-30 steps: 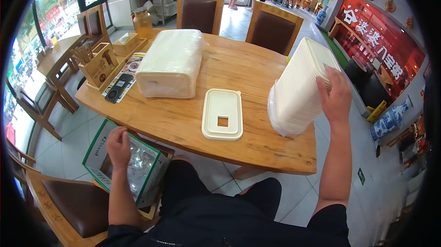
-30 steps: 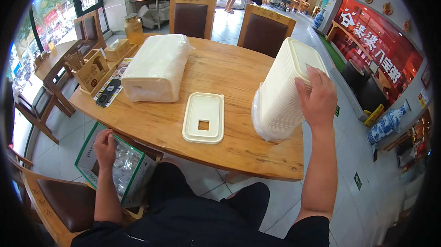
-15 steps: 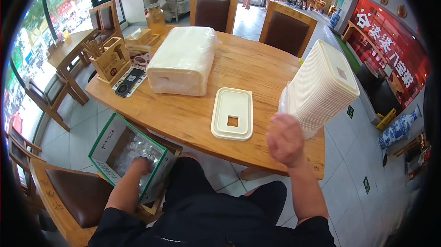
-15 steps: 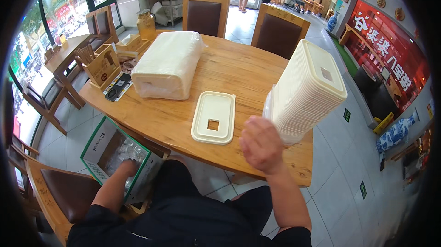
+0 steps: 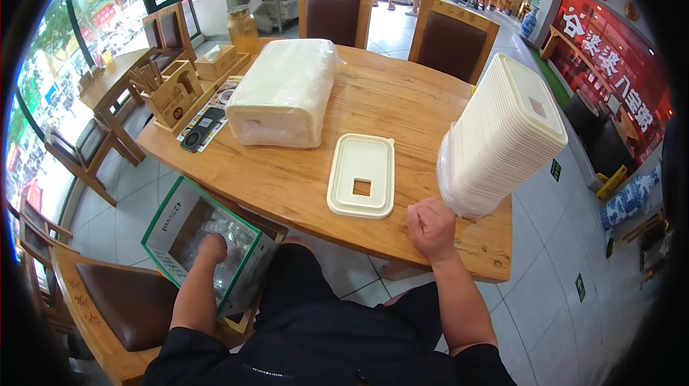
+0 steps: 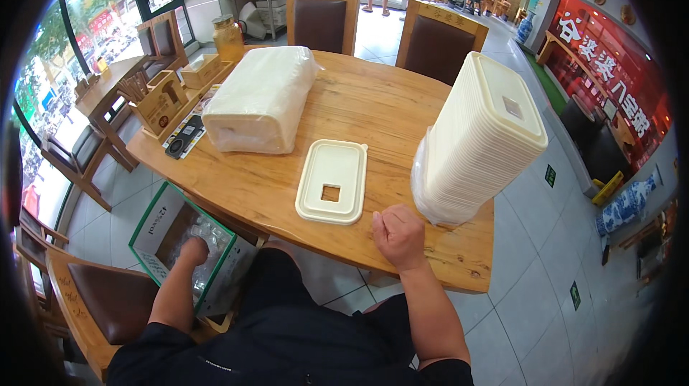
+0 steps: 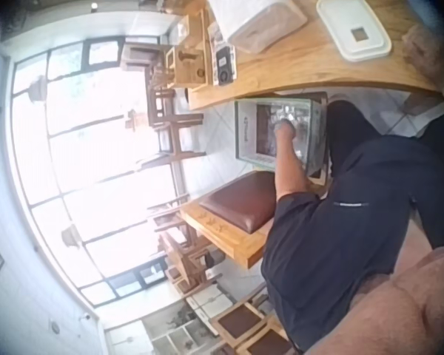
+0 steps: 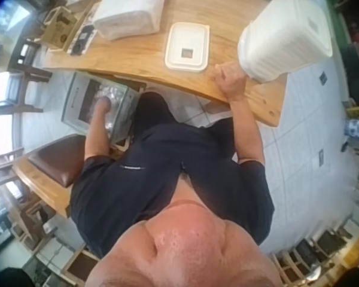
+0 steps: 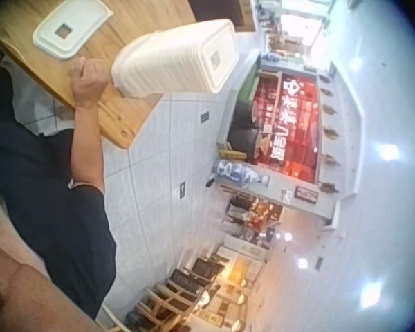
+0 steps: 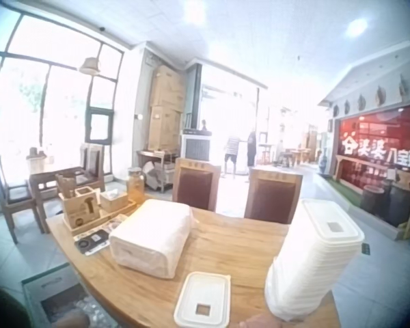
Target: Snapping small plastic inserts into the rectangular openings of white food container lids.
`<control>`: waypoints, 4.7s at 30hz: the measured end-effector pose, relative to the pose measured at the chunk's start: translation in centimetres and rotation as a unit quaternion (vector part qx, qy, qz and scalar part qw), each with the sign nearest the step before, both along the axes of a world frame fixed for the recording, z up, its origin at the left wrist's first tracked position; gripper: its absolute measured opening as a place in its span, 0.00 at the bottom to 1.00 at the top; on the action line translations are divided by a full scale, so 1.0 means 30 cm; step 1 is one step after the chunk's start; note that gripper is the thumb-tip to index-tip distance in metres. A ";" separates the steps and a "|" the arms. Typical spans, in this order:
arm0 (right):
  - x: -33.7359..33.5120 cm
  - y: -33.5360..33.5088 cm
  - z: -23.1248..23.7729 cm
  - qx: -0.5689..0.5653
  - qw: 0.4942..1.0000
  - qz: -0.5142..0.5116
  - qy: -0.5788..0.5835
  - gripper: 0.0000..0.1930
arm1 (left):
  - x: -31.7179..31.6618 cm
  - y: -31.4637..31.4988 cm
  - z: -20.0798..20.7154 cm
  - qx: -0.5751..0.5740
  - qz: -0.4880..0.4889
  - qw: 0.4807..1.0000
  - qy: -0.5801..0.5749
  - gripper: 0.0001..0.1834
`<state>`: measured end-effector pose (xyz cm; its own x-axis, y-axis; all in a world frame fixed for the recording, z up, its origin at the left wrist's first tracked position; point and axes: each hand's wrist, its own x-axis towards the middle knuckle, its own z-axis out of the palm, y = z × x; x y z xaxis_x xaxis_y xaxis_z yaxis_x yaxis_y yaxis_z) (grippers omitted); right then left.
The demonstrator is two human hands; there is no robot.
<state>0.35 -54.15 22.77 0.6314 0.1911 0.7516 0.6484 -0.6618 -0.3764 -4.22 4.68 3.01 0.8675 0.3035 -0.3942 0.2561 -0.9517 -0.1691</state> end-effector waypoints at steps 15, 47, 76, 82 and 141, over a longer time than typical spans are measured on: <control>-0.010 -0.006 -0.001 0.025 0.999 -0.022 0.025 0.13 | 0.020 0.098 0.074 -0.117 0.107 0.972 -0.174 0.10; -0.039 0.168 0.074 0.240 0.894 0.077 0.372 0.10 | 0.154 -1.007 0.664 -0.553 -0.263 0.642 -0.461 0.12; 0.183 0.197 -0.071 -0.053 0.991 0.080 0.093 0.09 | 0.235 -1.037 0.632 -0.359 -0.377 0.770 -0.369 0.28; 0.170 0.189 -0.089 -0.067 0.990 0.077 0.095 0.13 | 0.237 -1.042 0.634 -0.333 -0.386 0.783 -0.356 0.30; 0.155 0.155 -0.073 0.101 0.957 0.003 0.272 0.25 | 0.252 -1.052 0.588 -0.296 -0.335 0.819 -0.359 0.44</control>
